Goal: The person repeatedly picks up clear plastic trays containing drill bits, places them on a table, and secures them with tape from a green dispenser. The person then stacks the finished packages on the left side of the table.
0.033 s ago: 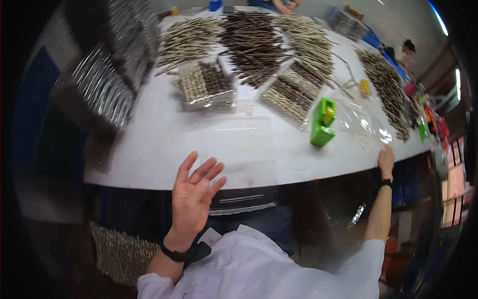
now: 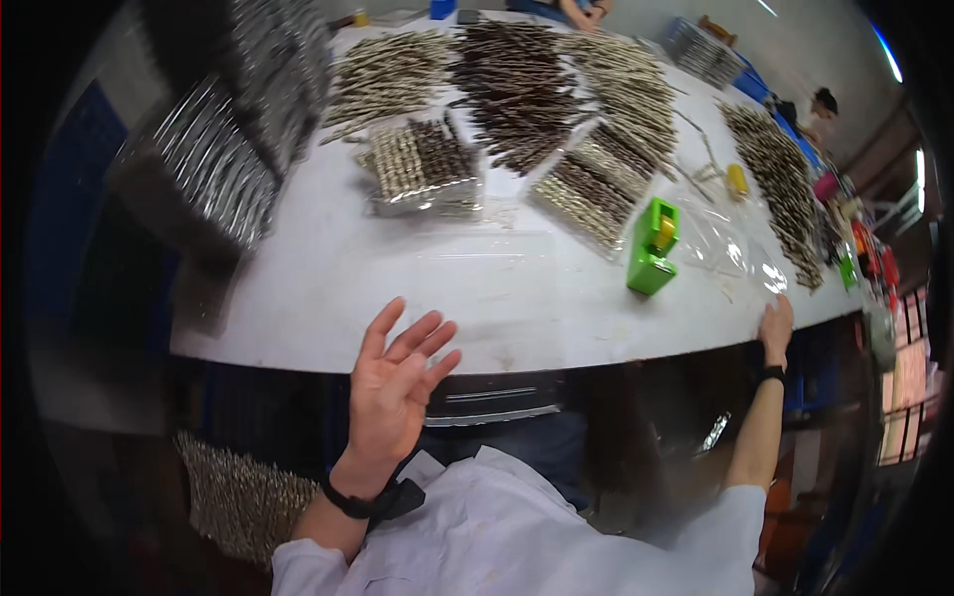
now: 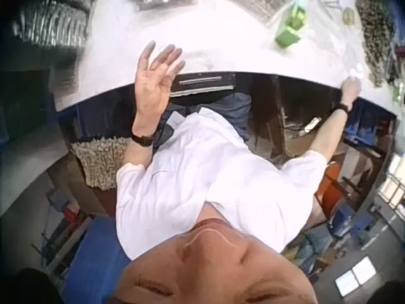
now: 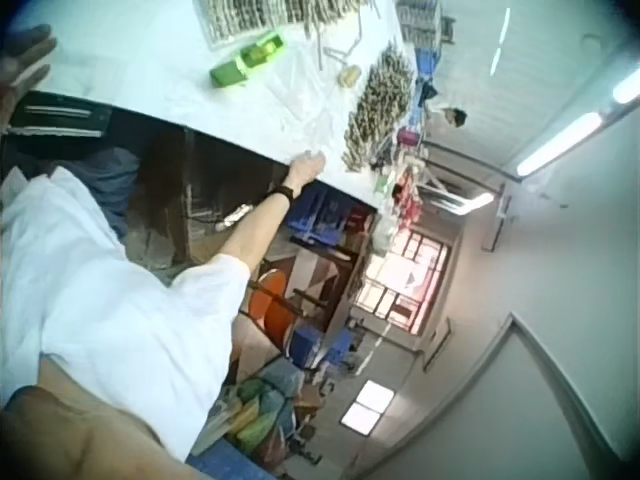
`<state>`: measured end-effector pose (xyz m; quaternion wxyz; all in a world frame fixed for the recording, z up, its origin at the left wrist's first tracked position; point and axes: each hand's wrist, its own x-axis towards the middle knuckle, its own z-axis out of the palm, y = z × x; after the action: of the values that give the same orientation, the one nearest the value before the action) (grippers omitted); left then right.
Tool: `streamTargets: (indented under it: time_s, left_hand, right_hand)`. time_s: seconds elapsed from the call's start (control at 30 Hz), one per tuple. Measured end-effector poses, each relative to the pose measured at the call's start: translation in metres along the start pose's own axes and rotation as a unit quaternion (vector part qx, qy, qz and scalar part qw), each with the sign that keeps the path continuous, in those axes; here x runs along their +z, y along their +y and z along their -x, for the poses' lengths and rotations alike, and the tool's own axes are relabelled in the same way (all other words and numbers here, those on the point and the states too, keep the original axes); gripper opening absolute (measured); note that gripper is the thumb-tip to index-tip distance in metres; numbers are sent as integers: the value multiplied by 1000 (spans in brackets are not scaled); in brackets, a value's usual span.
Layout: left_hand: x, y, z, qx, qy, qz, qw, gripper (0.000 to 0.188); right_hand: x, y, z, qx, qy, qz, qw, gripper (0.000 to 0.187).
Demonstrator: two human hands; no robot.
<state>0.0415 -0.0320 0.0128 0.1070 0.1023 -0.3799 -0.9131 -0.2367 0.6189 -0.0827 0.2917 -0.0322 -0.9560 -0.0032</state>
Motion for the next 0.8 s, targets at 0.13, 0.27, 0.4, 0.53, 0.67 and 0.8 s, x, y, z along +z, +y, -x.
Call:
streamTargets:
  time_s: [0.13, 0.27, 0.4, 0.53, 0.67, 0.8]
  left_hand:
    - [-2, 0, 1, -32, 7, 41, 999, 53]
    - [5, 2, -5, -51, -13, 38, 998, 51]
    - [2, 11, 0, -28, -12, 33, 999, 51]
    - [-6, 22, 1, 11, -5, 23, 1000, 51]
    - [-10, 32, 2, 77, -4, -18, 997, 52]
    - [-7, 46, 7, 168, 11, -93, 981, 52]
  right_hand:
    - [-69, -116, -9, -54, 103, -91, 989, 33]
    - [-163, -271, 23, -238, 73, -224, 942, 41]
    - [-198, -368, 46, -447, 40, -329, 831, 36]
    - [-228, -411, 60, -529, 3, -381, 759, 31]
    - [-231, -437, 65, -501, -56, -477, 720, 30]
    - [-237, -466, 73, -488, -135, -528, 682, 30]
